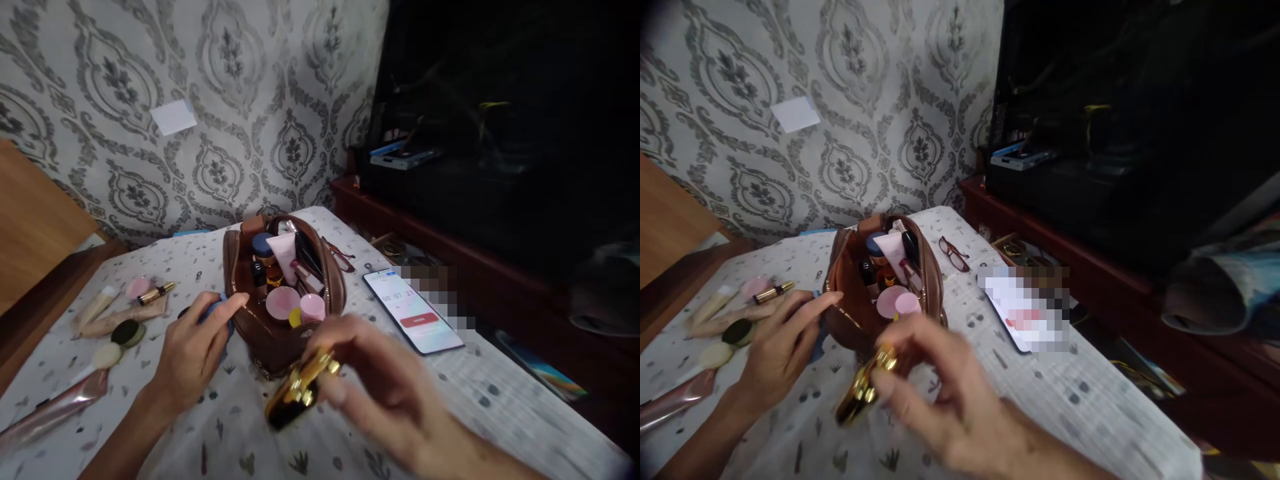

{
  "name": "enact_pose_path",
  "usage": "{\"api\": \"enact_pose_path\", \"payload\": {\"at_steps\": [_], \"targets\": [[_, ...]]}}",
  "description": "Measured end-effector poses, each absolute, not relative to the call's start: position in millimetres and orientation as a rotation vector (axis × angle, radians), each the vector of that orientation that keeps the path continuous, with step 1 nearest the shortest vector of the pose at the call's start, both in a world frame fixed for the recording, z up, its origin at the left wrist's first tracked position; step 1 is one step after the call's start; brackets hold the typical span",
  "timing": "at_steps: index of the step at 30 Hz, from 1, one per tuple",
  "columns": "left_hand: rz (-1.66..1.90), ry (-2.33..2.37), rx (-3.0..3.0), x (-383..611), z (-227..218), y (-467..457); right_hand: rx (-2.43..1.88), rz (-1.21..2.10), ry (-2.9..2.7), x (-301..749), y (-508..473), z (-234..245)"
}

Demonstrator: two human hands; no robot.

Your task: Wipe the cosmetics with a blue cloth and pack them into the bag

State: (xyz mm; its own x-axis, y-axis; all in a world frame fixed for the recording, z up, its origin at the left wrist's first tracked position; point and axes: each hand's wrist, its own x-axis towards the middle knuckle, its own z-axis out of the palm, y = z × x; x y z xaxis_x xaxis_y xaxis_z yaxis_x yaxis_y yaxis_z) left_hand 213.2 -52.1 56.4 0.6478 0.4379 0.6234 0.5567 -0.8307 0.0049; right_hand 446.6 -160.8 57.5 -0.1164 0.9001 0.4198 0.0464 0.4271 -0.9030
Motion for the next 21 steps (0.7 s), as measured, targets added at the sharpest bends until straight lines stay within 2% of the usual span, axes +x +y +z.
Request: {"api": "enact_pose_path", "payload": {"at_steps": [3,7,13,21], "targets": [[-0.985,-0.798,-2.654,211,50,-50,-0.928,0.699,-1.317,459,-137,87],[-1.009,-0.777,-2.642,210,45,-49,-0.979,0.513,-1.395,458,-88,110],[-1.016,-0.775,-2.647,208,43,-47,-1.155,0.367,-1.749,440,-21,117],[-0.991,-0.731,-2.604,206,43,-46,-1.417,0.307,-2.04,418,16,123]]}}
